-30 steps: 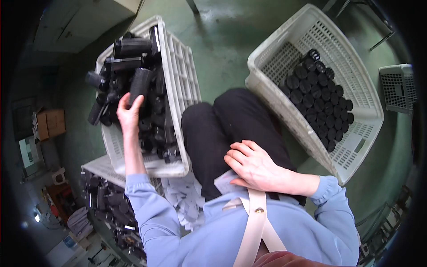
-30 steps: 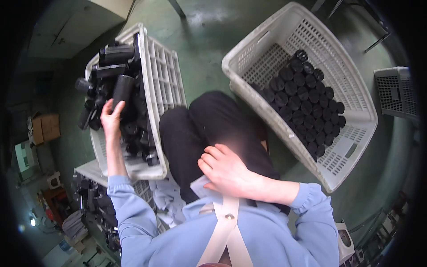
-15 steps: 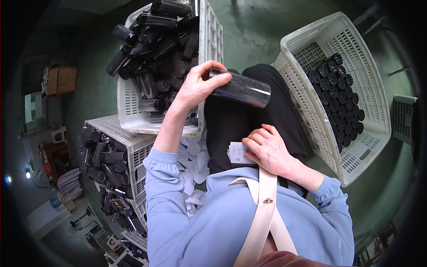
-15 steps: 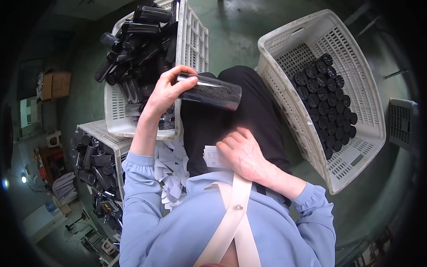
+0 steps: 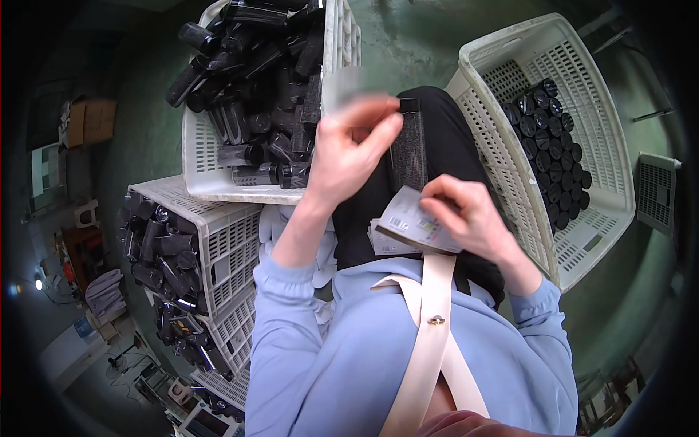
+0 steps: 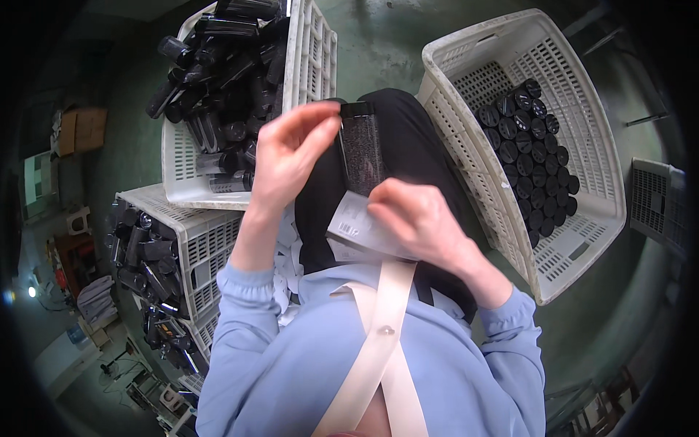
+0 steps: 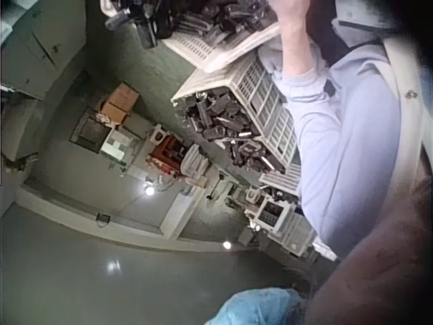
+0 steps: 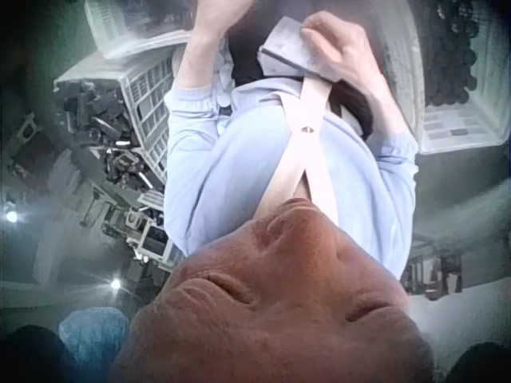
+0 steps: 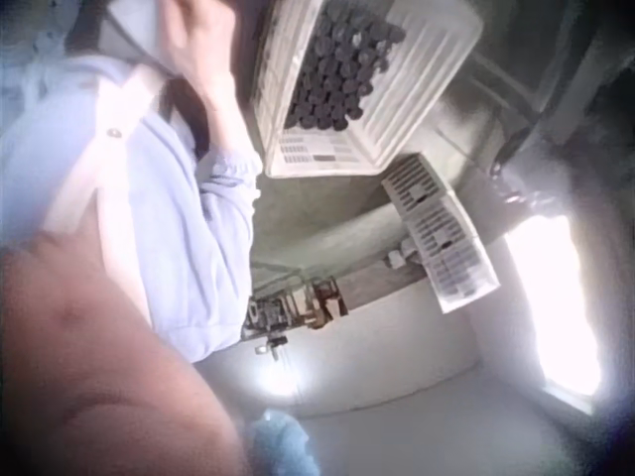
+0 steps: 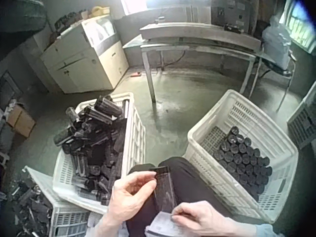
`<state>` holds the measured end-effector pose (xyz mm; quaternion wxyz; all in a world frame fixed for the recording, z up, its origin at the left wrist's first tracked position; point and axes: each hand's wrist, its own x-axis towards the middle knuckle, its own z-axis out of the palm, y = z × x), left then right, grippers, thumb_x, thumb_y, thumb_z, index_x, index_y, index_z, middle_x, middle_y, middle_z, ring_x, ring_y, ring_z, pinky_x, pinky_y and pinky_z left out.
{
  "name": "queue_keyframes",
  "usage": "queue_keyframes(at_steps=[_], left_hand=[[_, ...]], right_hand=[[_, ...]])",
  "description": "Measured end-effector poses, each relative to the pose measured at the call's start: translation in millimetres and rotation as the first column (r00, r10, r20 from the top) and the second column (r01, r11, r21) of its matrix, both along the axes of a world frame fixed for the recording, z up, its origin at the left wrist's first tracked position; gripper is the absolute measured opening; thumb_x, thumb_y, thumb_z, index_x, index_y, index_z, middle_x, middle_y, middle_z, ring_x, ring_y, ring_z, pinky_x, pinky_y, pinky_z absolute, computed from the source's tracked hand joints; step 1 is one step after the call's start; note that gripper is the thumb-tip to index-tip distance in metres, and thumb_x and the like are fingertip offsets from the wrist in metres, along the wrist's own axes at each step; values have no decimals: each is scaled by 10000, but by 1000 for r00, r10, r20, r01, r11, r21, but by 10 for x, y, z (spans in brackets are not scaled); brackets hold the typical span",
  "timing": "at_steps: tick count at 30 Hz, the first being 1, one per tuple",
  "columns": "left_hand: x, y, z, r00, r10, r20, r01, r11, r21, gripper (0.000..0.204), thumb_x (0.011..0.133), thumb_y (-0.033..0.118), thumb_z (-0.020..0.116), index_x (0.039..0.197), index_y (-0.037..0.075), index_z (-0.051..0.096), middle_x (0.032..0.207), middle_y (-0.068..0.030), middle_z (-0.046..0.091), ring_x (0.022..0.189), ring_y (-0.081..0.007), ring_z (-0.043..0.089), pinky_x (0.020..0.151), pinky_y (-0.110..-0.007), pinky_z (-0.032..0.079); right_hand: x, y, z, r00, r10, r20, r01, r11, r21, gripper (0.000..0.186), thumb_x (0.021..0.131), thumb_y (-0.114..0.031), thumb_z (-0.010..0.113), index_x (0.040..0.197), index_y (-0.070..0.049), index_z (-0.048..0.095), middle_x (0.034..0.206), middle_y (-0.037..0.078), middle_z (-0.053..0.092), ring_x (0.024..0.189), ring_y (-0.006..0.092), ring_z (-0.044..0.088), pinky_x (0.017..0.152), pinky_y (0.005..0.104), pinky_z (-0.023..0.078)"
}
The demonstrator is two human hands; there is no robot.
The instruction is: The person sits and repeatedly picks up small black cylindrical containers from a white basket. They peel a paper label from a stack, wrap it around the container, and place the labeled item into a second basket. The process is repeated for multiple units.
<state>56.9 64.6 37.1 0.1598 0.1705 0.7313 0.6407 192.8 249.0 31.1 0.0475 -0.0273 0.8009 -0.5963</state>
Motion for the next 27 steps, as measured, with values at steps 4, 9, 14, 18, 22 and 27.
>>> queue_keyframes(at_steps=[4, 9, 14, 18, 22, 27], left_hand=[[509, -392, 24, 842, -189, 506, 154, 982, 110, 220, 955, 110, 702, 1122, -30, 733, 959, -58, 745, 804, -70, 641, 730, -221, 515], [781, -510, -80, 753, -209, 624, 143, 978, 155, 162, 941, 98, 714, 1048, -20, 745, 889, -56, 746, 814, -77, 675, 727, -219, 524], [828, -492, -123, 757, -179, 629, 114, 983, 142, 115, 926, 100, 722, 975, -4, 737, 838, -49, 735, 739, -66, 632, 672, -207, 494], [864, -426, -132, 759, -171, 628, 61, 979, 194, 107, 921, 110, 730, 955, 8, 737, 816, -49, 728, 685, -53, 600, 612, -195, 459], [890, -353, -190, 675, -225, 702, -36, 941, 336, 106, 940, 110, 723, 966, 7, 727, 810, -43, 717, 668, -45, 589, 573, -185, 431], [947, -192, -167, 683, -238, 690, -86, 913, 400, 91, 967, 94, 702, 975, 5, 714, 830, -35, 707, 687, -48, 600, 604, -187, 468]], right_hand=[[-150, 335, 5, 975, 5, 221, 16, 995, -93, 112, 919, -86, 681, 946, 22, 681, 708, -16, 610, 647, 27, 521, 576, 244, 441], [-258, 388, 69, 979, 41, 200, -21, 995, -99, 135, 940, -99, 683, 965, 34, 676, 783, 17, 655, 708, 57, 590, 643, 249, 496], [-244, 410, 51, 969, 56, 240, -36, 996, -87, 154, 924, -99, 696, 995, 36, 676, 826, 46, 669, 750, 95, 627, 684, 273, 520], [-206, 250, 121, 975, -59, -215, 117, 956, 268, 271, 832, -91, 750, 1073, 12, 682, 952, 111, 679, 862, 227, 673, 742, 352, 549], [-30, 124, 259, 894, 180, -410, -3, 918, 397, 430, 686, -150, 858, 1069, -37, 698, 996, 102, 675, 878, 281, 667, 746, 401, 556], [128, -34, 93, 866, 95, -490, 110, 922, 371, 292, 715, 25, 752, 1001, 5, 699, 866, 105, 702, 714, 264, 684, 623, 356, 559]])
